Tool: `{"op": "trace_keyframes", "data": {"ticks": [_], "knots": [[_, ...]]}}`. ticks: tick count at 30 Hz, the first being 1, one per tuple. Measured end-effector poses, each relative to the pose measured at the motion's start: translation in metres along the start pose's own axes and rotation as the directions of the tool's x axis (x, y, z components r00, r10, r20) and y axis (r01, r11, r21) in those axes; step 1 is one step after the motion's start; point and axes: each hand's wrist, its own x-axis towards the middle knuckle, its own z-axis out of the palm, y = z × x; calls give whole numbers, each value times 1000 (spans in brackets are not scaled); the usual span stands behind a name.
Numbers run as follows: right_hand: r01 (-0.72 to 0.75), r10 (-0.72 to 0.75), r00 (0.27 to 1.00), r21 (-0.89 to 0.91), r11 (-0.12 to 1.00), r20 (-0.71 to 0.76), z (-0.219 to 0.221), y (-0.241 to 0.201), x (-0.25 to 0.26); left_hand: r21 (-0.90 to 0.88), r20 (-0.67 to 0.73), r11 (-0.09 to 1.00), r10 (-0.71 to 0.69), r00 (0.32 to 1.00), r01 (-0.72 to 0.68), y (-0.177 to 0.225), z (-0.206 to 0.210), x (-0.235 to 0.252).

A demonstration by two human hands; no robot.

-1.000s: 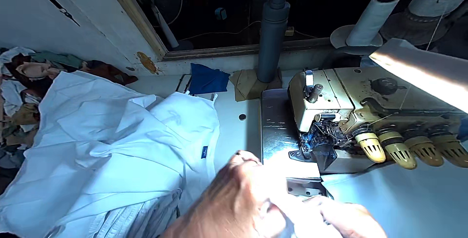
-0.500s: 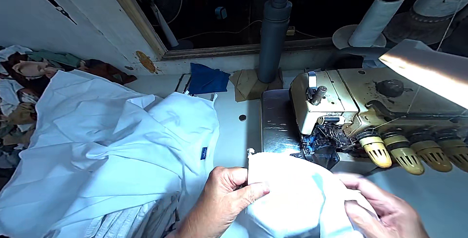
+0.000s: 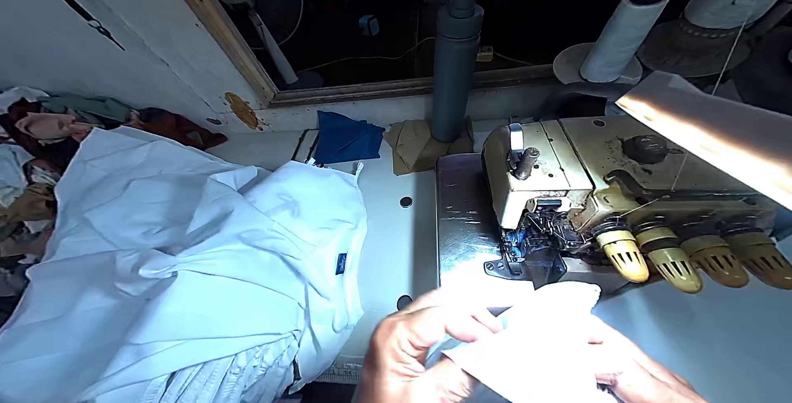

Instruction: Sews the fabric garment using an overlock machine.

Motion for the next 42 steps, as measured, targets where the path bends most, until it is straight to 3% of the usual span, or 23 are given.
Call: {"op": "trace_keyframes", "data": {"ticks": [3, 5, 9, 13, 18, 24, 30, 32, 34, 37, 38, 40, 42], "knots": [[-13, 10, 1000, 96, 995, 27, -5, 2, -3, -87, -106, 996, 3, 994, -13, -2, -6, -2], [-44, 35, 998, 182, 982, 53, -7, 1, -5, -147, -96, 989, 5, 995, -20, 0, -1, -4], [-291, 255, 956, 403, 868, 142, -10, -4, -6, -142, -135, 989, 7, 991, -27, 6, 11, 0], [-294, 256, 954, 318, 902, 155, -16, 1, -4, -18, -241, 999, -51, 969, 48, 2, 8, 7], [-278, 265, 960, 193, 941, 91, -17, 3, -3, 16, -165, 990, -137, 977, 142, -9, -1, 10], [-431, 423, 900, 349, 832, 104, -13, 4, -2, -24, -55, 984, -177, 983, 176, -11, -6, 11], [-554, 553, 820, 443, 704, 147, -11, 4, 0, -84, -64, 940, -336, 940, 330, -1, -6, 13], [-562, 566, 811, 466, 683, 148, -8, 3, 0, -33, 10, 925, -379, 925, 379, 7, -5, 16], [-513, 506, 850, 456, 727, 149, -5, 1, 0, 102, 209, 959, -280, 937, 264, 1, -7, 15], [-300, 253, 944, 235, 925, 209, -17, -2, 0, 226, 280, 961, 95, 955, -162, 5, -30, 11], [-223, 185, 954, 144, 964, 238, -29, -1, 0, 319, 225, 922, 151, 963, -219, 22, -51, 8], [-136, 156, 934, -85, 987, 321, -59, -6, -1, 451, -23, 880, 178, 984, -149, 68, -98, 2], [-80, 202, 881, -285, 955, 428, -78, -20, -1, 511, -90, 840, 265, 960, -184, 106, -137, 4]]}}
